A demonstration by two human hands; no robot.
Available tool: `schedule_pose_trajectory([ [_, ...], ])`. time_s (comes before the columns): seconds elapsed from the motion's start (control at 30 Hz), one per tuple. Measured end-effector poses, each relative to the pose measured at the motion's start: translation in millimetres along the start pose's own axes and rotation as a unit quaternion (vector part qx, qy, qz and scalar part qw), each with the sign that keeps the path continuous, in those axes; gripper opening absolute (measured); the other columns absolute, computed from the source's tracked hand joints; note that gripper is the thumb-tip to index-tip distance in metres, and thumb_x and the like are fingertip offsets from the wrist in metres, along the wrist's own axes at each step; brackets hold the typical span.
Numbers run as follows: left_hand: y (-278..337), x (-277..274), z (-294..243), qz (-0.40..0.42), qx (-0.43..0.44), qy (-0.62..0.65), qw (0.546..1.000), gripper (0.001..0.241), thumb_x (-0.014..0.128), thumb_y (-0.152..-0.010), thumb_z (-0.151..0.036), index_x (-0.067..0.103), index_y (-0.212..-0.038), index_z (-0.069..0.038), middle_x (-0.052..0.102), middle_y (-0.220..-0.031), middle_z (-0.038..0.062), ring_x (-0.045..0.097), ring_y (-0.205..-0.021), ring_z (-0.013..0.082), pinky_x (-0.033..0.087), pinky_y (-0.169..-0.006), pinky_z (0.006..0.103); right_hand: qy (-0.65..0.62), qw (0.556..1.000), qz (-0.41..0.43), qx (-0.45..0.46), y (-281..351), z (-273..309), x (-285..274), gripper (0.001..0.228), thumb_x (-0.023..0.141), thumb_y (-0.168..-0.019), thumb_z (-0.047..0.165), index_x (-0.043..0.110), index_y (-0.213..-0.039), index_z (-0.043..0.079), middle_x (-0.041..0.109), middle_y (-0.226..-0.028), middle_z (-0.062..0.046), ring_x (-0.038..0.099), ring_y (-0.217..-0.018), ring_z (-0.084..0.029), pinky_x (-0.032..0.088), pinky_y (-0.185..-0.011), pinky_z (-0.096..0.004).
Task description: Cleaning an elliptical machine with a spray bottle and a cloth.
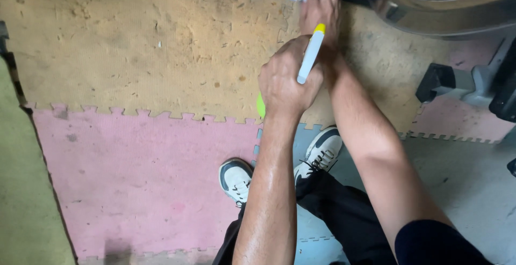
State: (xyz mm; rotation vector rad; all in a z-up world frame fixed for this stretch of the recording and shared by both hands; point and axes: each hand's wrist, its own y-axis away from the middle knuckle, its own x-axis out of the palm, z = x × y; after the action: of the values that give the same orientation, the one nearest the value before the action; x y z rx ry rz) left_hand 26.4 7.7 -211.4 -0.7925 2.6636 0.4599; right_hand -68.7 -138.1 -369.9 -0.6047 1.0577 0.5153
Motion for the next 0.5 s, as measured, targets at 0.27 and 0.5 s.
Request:
schedule_pose_trajectory([
  [0.27,-4,-10,5,-0.023,-0.025,0.006,0.999,0.037,0.059,-0.078,-0.018,0.071,-0.112,-0.013,0.075,-0.104,0.013,0.072,-0.091,0.0392,0.057,-0.079,0.0487,-0.002,0.999,-0.031,-0.041,-37,27,73,0.048,0.070,-0.092,-0.005,0.062,-0.138,0.008,0.057,-0.139,-0.013,0.049,-0.130,-0.038,0.048,-0.111,-0.048],
  [0.5,-5,-15,3,-0.045,-0.050,0.002,0.998,0.041,0.057,-0.078,-0.016,0.072,-0.116,-0.015,0.075,-0.108,0.013,0.072,-0.092,0.0384,0.057,-0.080,0.0478,0.086,0.992,0.087,0.016,-35,-8,26,0.058,0.069,-0.083,0.007,0.057,-0.137,-0.009,0.054,-0.135,-0.029,0.049,-0.117,-0.045,0.045,-0.098,-0.054],
])
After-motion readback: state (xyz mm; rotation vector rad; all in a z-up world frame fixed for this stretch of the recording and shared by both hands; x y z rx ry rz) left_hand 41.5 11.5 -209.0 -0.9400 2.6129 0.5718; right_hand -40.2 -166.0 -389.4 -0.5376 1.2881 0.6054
